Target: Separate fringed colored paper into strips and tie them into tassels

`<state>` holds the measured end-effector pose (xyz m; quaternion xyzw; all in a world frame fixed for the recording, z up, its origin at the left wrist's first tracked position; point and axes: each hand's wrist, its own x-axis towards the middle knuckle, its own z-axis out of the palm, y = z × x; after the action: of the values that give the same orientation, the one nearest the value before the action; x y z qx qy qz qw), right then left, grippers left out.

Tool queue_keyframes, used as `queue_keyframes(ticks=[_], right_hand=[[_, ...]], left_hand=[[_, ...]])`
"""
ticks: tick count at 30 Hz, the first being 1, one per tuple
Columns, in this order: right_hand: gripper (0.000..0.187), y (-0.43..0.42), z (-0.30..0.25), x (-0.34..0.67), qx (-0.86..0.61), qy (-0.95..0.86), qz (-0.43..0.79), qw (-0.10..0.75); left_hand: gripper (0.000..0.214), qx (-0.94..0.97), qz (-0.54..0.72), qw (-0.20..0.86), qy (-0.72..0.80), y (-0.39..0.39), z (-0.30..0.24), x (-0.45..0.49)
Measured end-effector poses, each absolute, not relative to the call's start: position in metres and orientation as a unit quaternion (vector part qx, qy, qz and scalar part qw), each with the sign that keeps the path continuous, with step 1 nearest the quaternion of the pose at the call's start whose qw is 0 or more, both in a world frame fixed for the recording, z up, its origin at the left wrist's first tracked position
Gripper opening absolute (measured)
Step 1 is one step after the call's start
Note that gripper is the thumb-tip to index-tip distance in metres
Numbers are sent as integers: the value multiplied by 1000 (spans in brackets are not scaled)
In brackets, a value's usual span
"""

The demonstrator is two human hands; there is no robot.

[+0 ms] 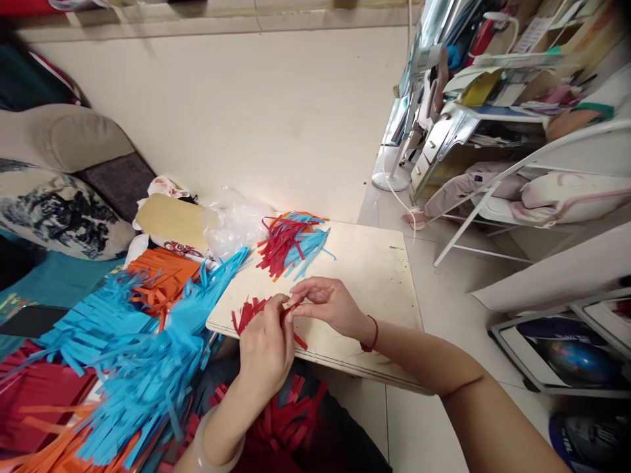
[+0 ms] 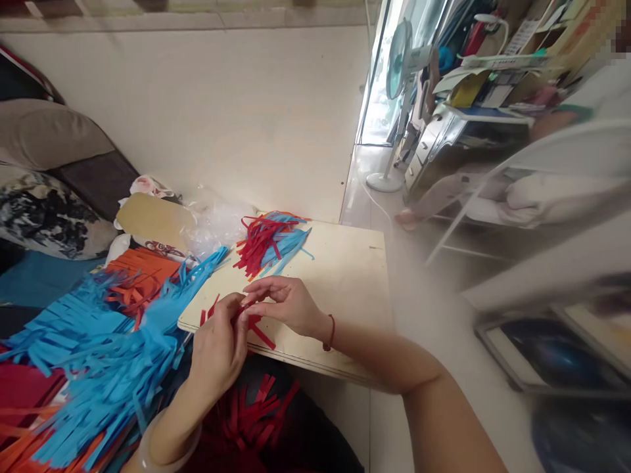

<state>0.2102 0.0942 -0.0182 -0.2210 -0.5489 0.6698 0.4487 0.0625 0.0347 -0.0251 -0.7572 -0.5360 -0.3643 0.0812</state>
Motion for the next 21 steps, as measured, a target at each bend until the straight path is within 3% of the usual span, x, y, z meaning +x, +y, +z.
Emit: queue_keyframes(ticks=[4,8,14,18,21], right_hand=[[33,98,-16,212,-223,-591,645,431],[18,105,-10,217,-264,-676,531,437],[26,120,-19,220,-312,-635,555,437],[30,146,-30,223,-341,-543,624,447],[31,180,-30,232,-379,-442,621,525]], left_hand=[[34,-781,-358,62,-507,38,-28,63],[17,-786,-318,153,-508,48,-33,59],[15,-800,-264,189,-504,61,-33,42],[39,-789,-236,157,-545,66,-44,22],[54,-776,-229,141,-571,59,-64,-3]])
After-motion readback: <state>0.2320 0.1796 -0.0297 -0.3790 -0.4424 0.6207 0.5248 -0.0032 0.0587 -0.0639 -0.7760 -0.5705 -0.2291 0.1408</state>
